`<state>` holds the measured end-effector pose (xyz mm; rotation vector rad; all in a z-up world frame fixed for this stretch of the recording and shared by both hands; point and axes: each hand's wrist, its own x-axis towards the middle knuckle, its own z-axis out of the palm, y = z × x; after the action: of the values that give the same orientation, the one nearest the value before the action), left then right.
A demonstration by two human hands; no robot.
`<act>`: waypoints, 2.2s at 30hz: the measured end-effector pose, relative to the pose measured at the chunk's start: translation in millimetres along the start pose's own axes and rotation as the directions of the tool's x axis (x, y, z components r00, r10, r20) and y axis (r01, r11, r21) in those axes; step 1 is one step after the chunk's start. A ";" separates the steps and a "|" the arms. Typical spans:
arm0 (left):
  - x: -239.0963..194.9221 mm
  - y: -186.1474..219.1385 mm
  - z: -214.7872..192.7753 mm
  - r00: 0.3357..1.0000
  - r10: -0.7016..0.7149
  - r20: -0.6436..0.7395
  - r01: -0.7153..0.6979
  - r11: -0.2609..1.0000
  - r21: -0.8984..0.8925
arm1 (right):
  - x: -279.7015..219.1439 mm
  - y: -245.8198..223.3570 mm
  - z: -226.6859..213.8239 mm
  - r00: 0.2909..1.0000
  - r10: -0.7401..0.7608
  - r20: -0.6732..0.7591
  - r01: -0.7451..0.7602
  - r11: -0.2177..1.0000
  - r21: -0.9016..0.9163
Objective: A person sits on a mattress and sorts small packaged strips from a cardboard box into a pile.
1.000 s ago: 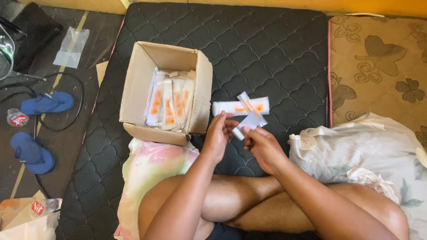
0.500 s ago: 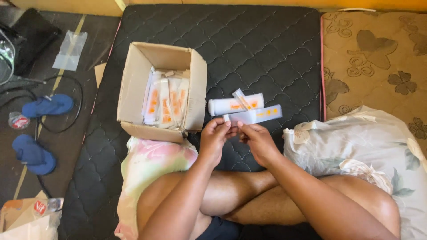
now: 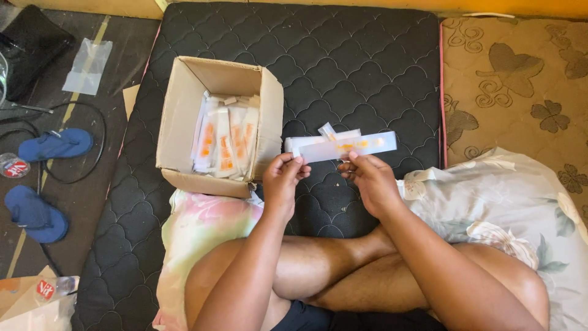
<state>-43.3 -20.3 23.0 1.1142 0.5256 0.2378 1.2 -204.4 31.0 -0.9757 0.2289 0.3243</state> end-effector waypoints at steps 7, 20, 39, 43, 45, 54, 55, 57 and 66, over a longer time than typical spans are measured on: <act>5.3 7.0 -4.1 0.998 0.039 -0.046 -0.042 0.997 -0.071 | 18.9 -11.4 -22.6 0.998 -0.058 -0.036 0.060 0.997 0.039; 5.6 9.6 -5.0 0.992 0.062 -0.114 -0.072 0.994 -0.082 | 33.2 -13.6 -39.9 0.978 -0.184 -0.099 0.169 0.975 -0.143; 6.8 -2.0 0.3 0.781 0.613 0.118 -0.525 0.543 0.655 | 58.7 19.4 -46.8 0.927 -0.242 -0.286 0.039 0.823 -0.567; 13.5 -44.2 -2.3 0.785 0.508 0.354 -0.543 0.290 0.788 | 89.1 54.6 -65.6 0.894 -0.205 -0.398 -0.084 0.796 -0.599; -0.4 -39.2 2.5 0.825 0.287 0.486 -0.535 0.126 0.835 | 106.4 71.2 -75.5 0.863 -0.190 -0.468 -0.144 0.795 -0.589; -0.3 -11.1 11.3 0.916 -0.125 0.381 -0.373 0.081 0.924 | 99.0 67.2 -53.4 0.832 -0.188 -0.522 -0.220 0.752 -0.622; 1.4 -14.5 10.8 0.916 -0.127 0.381 -0.373 0.083 0.924 | 96.3 67.5 -53.1 0.831 -0.188 -0.523 -0.222 0.750 -0.622; 6.0 -20.6 10.8 0.915 -0.201 0.350 -0.354 0.014 0.935 | 92.9 66.6 -51.7 0.835 -0.225 -0.503 -0.205 0.721 -0.662; 8.8 -16.9 16.0 0.927 -0.228 0.299 -0.313 -0.026 0.949 | 51.5 66.5 -48.2 0.821 -0.495 0.285 0.099 -0.368 -0.924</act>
<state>-28.8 -36.4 10.7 2.6592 0.2086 -0.4831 22.4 -201.9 -63.5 -2.8343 -0.2252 -0.3563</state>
